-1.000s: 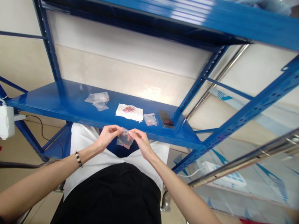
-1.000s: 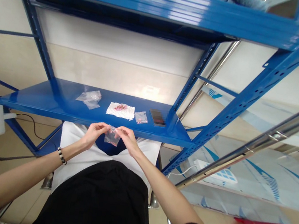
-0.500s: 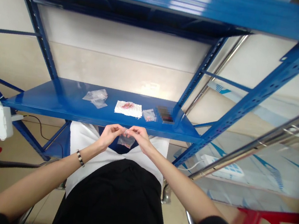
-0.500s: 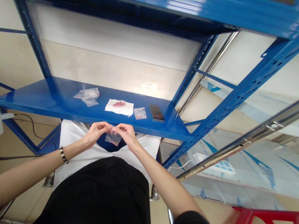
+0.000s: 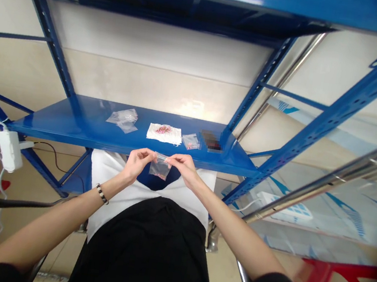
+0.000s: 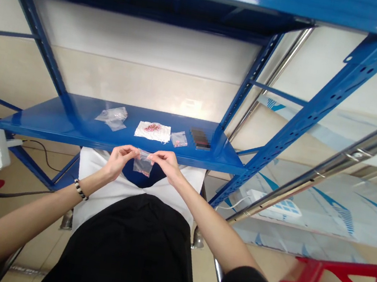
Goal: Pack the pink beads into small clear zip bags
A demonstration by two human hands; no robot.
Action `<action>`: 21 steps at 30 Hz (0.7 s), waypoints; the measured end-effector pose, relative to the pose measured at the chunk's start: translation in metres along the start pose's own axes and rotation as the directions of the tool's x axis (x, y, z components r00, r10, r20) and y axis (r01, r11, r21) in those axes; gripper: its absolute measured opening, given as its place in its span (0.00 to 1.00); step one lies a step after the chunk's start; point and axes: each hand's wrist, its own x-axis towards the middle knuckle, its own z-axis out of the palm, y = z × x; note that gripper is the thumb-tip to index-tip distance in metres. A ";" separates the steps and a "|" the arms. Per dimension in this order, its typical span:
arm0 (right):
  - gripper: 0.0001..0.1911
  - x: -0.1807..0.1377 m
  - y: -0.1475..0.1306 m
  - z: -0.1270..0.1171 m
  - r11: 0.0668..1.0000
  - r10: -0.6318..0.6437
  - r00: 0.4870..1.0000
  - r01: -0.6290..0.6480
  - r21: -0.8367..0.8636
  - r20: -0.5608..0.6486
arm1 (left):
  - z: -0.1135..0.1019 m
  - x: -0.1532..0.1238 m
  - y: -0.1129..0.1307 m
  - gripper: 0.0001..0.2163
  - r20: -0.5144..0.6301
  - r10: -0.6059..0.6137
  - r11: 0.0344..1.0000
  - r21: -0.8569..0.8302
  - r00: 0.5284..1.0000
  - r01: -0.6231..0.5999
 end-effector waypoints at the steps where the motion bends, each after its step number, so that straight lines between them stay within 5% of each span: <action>1: 0.13 0.001 0.001 -0.001 1.000 0.000 1.000 0.000 -0.007 0.000 | 0.000 0.001 -0.002 0.11 -0.011 0.000 1.000 0.000 1.000 0.000; 15: 0.14 -0.001 0.010 0.001 0.999 0.024 0.985 -0.020 -0.025 0.172 | 0.003 -0.007 -0.020 0.15 0.139 -0.096 0.995 0.016 0.986 0.095; 21: 0.15 0.002 0.012 0.002 0.998 0.064 0.991 -0.061 -0.029 0.120 | 0.001 -0.002 -0.017 0.15 0.118 -0.065 0.998 0.025 0.991 0.063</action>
